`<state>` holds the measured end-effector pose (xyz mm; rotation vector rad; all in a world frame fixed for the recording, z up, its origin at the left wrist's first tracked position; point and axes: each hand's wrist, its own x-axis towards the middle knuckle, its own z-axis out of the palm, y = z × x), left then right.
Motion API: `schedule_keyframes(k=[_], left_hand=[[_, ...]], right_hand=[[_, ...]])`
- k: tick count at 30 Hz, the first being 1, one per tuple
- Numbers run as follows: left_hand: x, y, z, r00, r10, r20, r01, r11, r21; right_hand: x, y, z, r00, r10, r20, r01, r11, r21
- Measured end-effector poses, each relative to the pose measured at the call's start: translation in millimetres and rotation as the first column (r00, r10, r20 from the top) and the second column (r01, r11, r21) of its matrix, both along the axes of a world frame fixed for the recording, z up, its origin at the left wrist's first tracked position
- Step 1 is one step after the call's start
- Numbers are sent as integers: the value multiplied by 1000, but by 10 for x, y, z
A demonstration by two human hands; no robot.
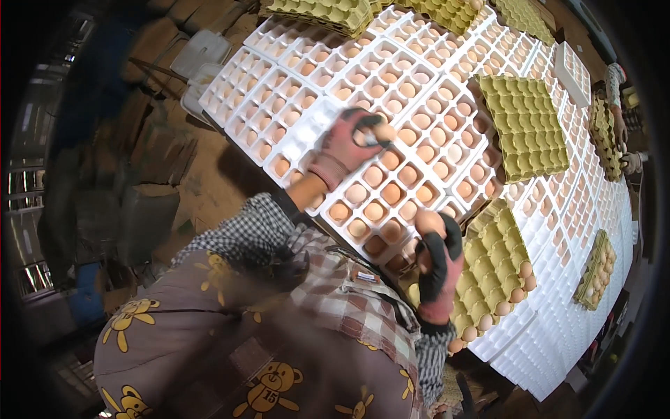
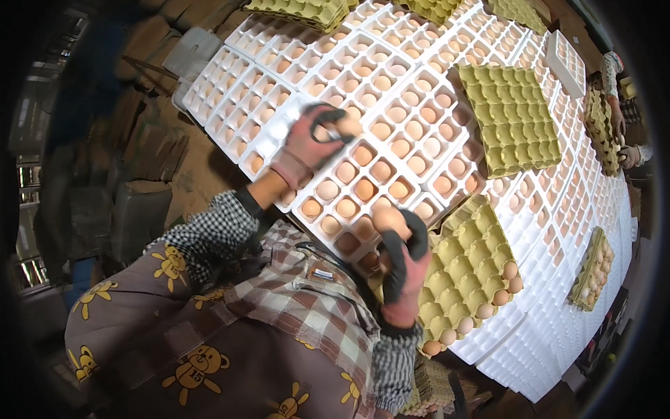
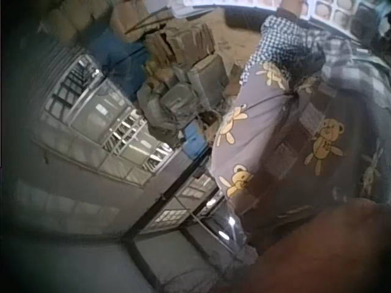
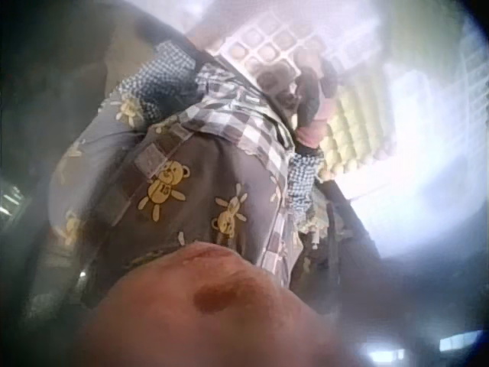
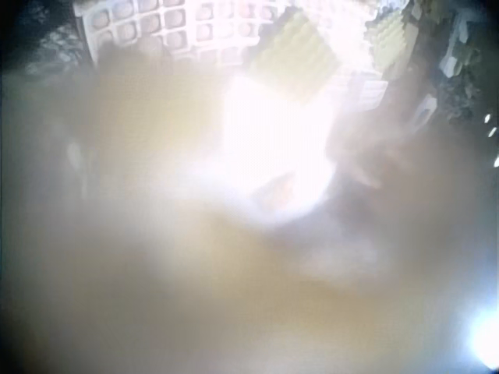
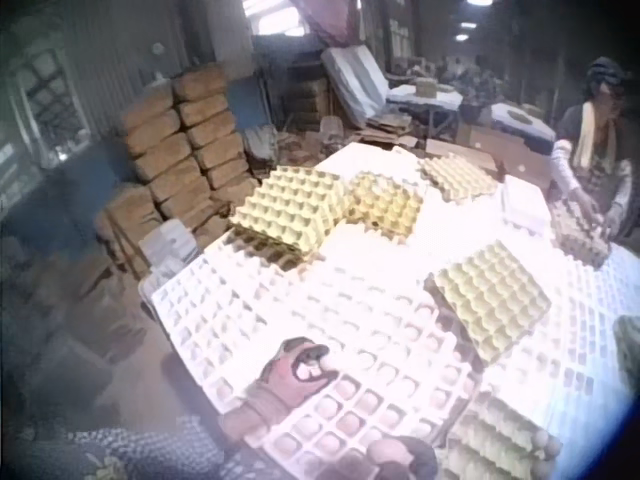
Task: The person transfers eggs by hand from white trays into egg flats and places the filled flats into a cardboard box.
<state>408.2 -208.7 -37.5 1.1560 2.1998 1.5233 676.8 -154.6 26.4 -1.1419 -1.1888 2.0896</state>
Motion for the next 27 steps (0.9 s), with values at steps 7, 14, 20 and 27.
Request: schedule_keyframes(k=[7,14,20,27], left_hand=[[-856,-361,-250,940,-245,-237,11,716,-698],[-1090,-1163,-536,815,-349,-463,107,876,-470],[-1069,-1368,-607,905,-140,-402,-42,910,-413],[-1060,-1079,-396,763,-316,-563,-12,865,-501]], right_hand=[[-1743,149,-754,792,-164,588,-439,517,735],[-2314,-348,-1030,894,-26,447,-340,608,717],[-2347,-829,-1326,714,-159,682,-571,432,698],[-2278,-820,-1022,672,-98,734,-619,470,630]])
